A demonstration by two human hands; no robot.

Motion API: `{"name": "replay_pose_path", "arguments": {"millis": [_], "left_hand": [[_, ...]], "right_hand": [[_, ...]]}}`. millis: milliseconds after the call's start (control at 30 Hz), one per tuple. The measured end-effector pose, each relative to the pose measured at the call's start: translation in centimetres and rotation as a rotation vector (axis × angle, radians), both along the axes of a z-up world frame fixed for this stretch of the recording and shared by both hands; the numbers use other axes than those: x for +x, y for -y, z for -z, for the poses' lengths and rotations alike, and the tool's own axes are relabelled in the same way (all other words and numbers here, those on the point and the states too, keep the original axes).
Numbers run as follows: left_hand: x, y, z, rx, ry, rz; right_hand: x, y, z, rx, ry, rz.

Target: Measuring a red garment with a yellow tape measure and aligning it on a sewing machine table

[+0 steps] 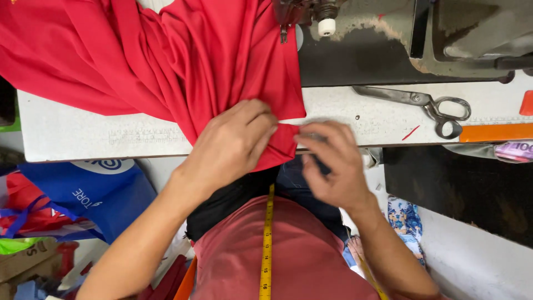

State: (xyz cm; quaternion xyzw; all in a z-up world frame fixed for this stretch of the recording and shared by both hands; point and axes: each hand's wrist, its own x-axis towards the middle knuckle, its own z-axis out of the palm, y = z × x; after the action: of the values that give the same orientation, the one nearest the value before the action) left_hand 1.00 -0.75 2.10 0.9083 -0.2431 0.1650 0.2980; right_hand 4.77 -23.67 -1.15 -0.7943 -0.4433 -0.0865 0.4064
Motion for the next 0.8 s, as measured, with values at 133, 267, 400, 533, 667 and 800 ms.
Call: {"name": "replay_pose_path", "arguments": {"millis": [133,267,400,533,667,800], "left_hand": [[1.5,0.7,4.2,-0.071,0.02,-0.059],[1.2,0.8,4.9,-0.078,0.015,-0.091],[1.2,0.9,4.9,-0.087,0.014,-0.114],[1.2,1.1,4.2,-0.065,0.005,-0.124],[1.5,1.2,3.9,-0.009,0.044,-0.128],[1.8,1.3,4.7,0.016,0.062,-0.142]], "right_hand": [[3.0,0.9,-0.2,0.019,0.026,0.087],[5.0,0.9,0.2,-0.058,0.096,-0.021],[5.4,0.2,0.0,-0.089,0.14,-0.093],[5.2,-0.1,0.0,-0.115,0.12,-0.111],[4.8,-0.6,-0.1,-0.084,0.084,-0.111],[4.8,-0.2,-0.1,-0.029,0.032,-0.094]]}}
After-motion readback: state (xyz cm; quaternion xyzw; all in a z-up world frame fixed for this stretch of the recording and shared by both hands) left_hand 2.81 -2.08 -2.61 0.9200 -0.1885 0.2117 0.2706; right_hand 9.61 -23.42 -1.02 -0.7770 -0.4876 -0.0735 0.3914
